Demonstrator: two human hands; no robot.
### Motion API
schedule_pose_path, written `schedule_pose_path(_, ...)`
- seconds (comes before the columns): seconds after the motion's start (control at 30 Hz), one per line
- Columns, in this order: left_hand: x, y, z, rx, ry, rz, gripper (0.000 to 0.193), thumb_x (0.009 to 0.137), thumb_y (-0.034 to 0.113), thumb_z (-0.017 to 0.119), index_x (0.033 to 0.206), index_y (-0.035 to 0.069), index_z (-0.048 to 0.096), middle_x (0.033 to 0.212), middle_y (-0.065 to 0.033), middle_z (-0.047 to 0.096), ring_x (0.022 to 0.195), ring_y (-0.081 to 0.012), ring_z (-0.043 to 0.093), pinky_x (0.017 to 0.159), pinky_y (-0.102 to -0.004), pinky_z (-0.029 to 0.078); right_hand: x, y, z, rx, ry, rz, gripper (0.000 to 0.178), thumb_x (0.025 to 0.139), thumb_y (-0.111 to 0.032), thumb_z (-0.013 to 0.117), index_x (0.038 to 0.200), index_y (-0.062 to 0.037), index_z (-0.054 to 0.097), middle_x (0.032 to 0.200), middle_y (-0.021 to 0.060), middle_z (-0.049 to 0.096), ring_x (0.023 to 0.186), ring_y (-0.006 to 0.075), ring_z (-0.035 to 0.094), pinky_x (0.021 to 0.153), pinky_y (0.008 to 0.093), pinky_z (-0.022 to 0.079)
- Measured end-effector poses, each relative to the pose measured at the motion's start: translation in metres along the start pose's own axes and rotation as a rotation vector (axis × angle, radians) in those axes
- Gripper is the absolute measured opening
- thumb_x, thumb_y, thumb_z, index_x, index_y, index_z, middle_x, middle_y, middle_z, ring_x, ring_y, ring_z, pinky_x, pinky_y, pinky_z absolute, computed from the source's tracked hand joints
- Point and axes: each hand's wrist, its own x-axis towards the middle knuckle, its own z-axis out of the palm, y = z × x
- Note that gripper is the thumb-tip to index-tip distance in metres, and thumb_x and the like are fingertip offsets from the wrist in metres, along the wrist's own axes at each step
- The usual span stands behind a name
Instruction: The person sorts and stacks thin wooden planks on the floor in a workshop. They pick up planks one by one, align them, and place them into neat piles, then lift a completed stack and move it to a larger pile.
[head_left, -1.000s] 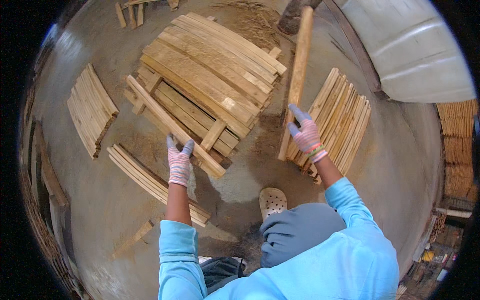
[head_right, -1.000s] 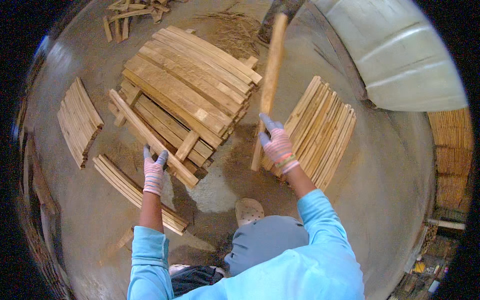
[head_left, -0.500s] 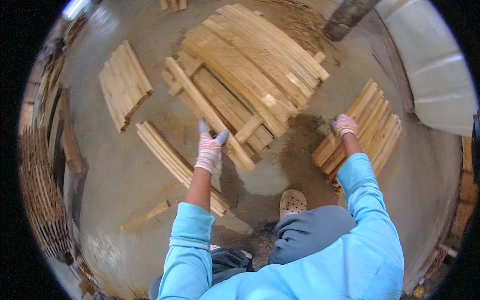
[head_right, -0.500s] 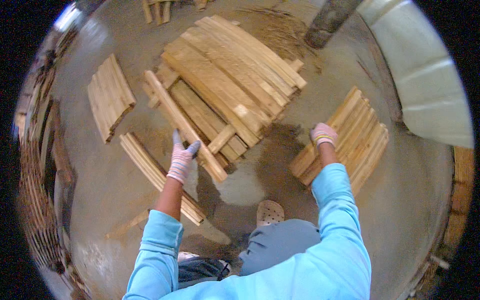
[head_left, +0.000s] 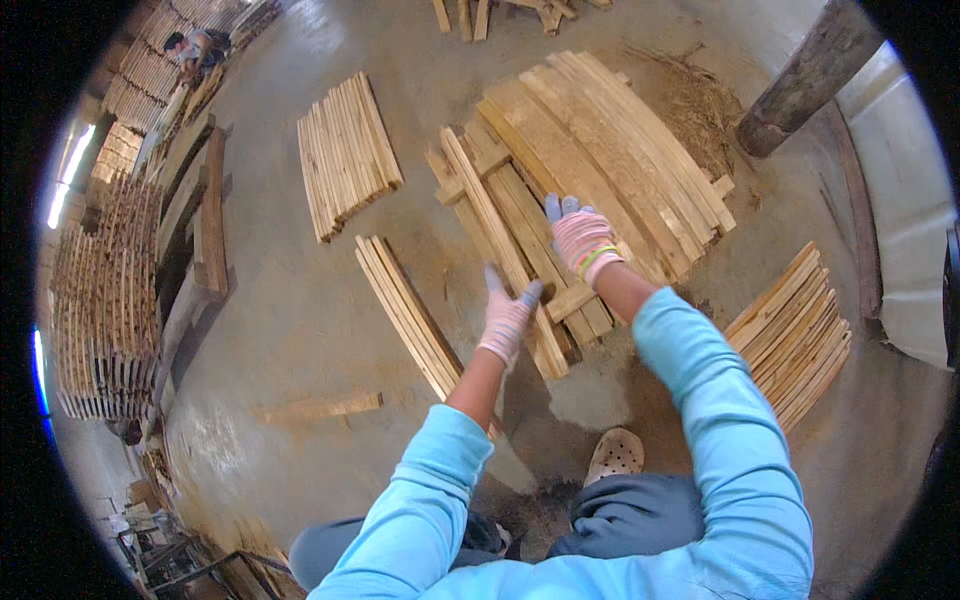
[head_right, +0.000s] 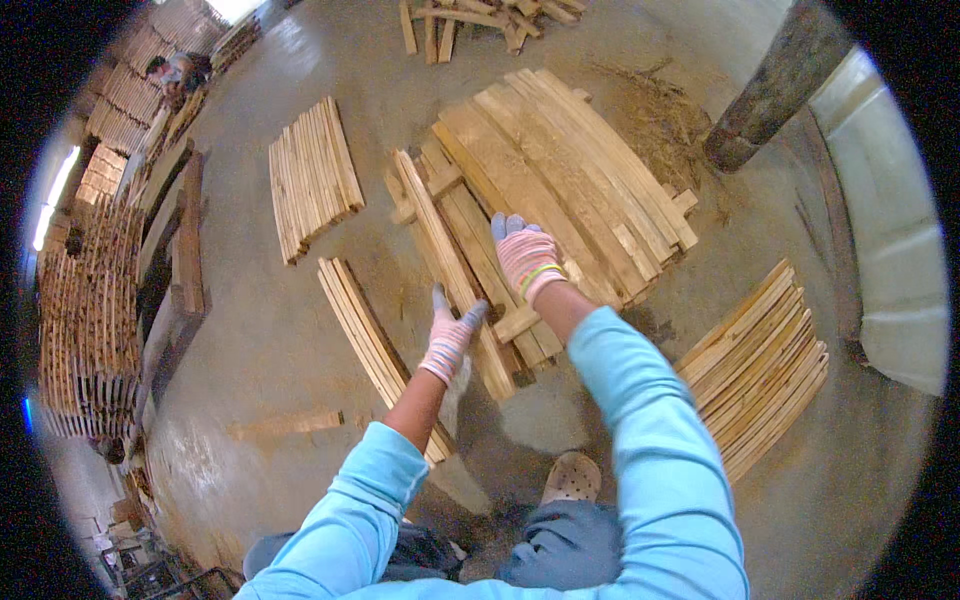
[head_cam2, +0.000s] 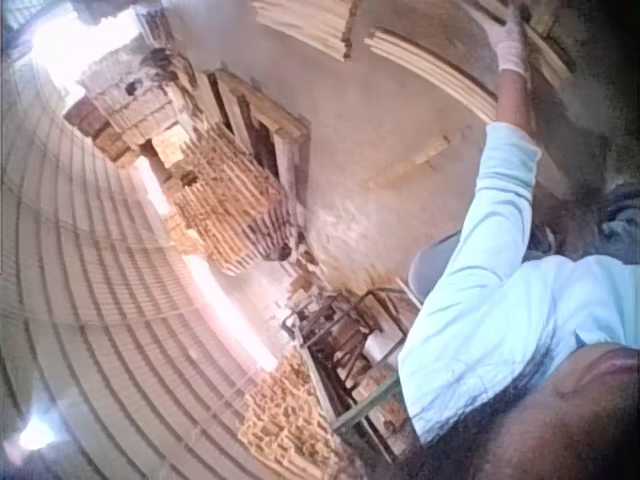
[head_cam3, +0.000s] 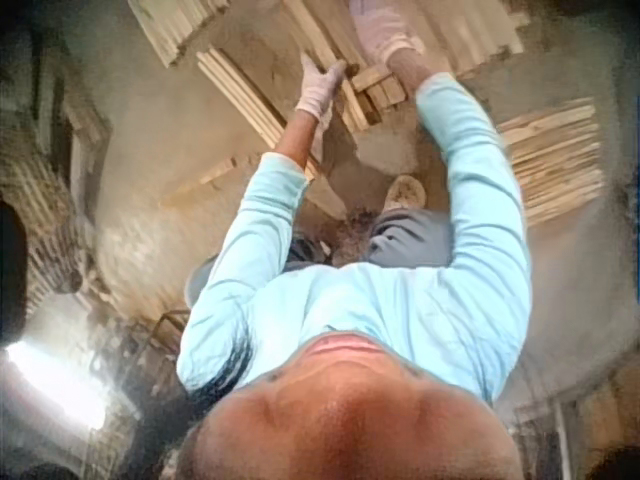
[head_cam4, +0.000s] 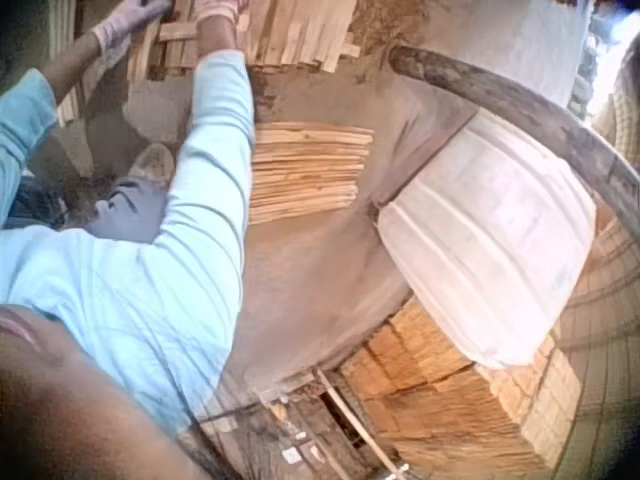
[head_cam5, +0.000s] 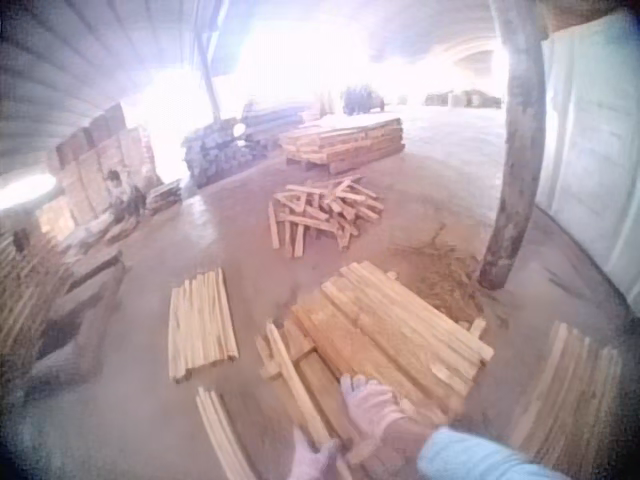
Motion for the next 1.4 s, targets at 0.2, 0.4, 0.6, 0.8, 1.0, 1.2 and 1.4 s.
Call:
schedule_pose_path(0.2,0.002,0.002,0.003,0.083,-0.053,0.057,0.096,0.089,0.021,0.072,0.158,-0.002,0.008,0.142,-0.0260,0.051,0.126,-0.0324,0.053,0.108,-0.0372,0.041,0.005,-0.001,-0.037,0.479,-0.136,0.067,0.048,0.087,-0.013,0.060,0.134,-0.0065,0.052,0.096,0.0246,0.066,0.084,0.0381,0.070,0.070,0.0499,0.057)
schedule_pose_path(0.4,0.006,0.004,-0.003,0.134,-0.064,0.049,0.094,0.095,0.026,0.068,0.160,0.003,0.004,0.159,-0.0240,0.029,0.142,-0.0329,0.037,0.117,-0.0346,0.029,-0.109,0.111,-0.079,0.679,0.402,0.346,0.044,0.087,-0.017,0.062,0.130,-0.0075,0.061,0.107,0.0233,0.068,0.092,0.0379,0.066,0.082,0.0438,0.055)
schedule_pose_path(0.6,0.009,0.001,-0.005,0.088,-0.105,0.031,0.096,0.094,0.029,0.069,0.160,0.004,0.005,0.161,-0.0218,0.027,0.143,-0.0309,0.035,0.118,-0.0333,0.026,-0.195,0.218,-0.014,0.257,0.144,0.967,0.051,0.090,-0.033,0.060,0.133,-0.0070,0.059,0.120,0.0271,0.065,0.111,0.0411,0.063,0.098,0.0463,0.050)
schedule_pose_path(0.8,0.009,0.000,-0.003,0.066,-0.086,0.064,0.096,0.093,0.026,0.071,0.160,0.003,0.007,0.156,-0.0233,0.034,0.139,-0.0299,0.039,0.116,-0.0322,0.027,-0.224,0.253,0.044,0.134,-0.618,1.010,0.047,0.084,-0.044,0.063,0.119,-0.0144,0.069,0.125,0.0151,0.067,0.116,0.0355,0.063,0.094,0.0476,0.052)
schedule_pose_path(1.0,0.010,0.006,0.001,0.080,-0.053,-0.021,0.096,0.092,0.023,0.070,0.160,0.005,0.004,0.152,-0.0245,0.040,0.134,-0.0318,0.045,0.113,-0.0340,0.033,-0.210,0.256,0.012,0.169,-0.542,0.921,0.052,0.083,-0.045,0.066,0.125,-0.0147,0.068,0.125,0.0168,0.067,0.114,0.0351,0.065,0.095,0.0444,0.051)
schedule_pose_path(1.2,0.000,0.021,0.012,0.123,0.032,-0.090,0.097,0.089,0.020,0.069,0.160,0.003,0.004,0.144,-0.0264,0.047,0.125,-0.0325,0.052,0.107,-0.0355,0.041,-0.090,0.160,-0.037,0.360,0.073,0.430,0.057,0.088,-0.047,0.064,0.132,-0.0107,0.059,0.122,0.0223,0.064,0.114,0.0391,0.061,0.097,0.0479,0.050)
schedule_pose_path(1.4,0.006,0.026,0.011,0.045,0.078,0.014,0.094,0.092,0.019,0.068,0.160,0.005,0.004,0.134,-0.0222,0.055,0.111,-0.0295,0.058,0.095,-0.0361,0.049,0.006,0.055,-0.039,0.201,-0.327,0.235,0.069,0.084,-0.037,0.073,0.143,-0.0111,0.049,0.139,0.0246,0.055,0.123,0.0371,0.059,0.102,0.0479,0.049)
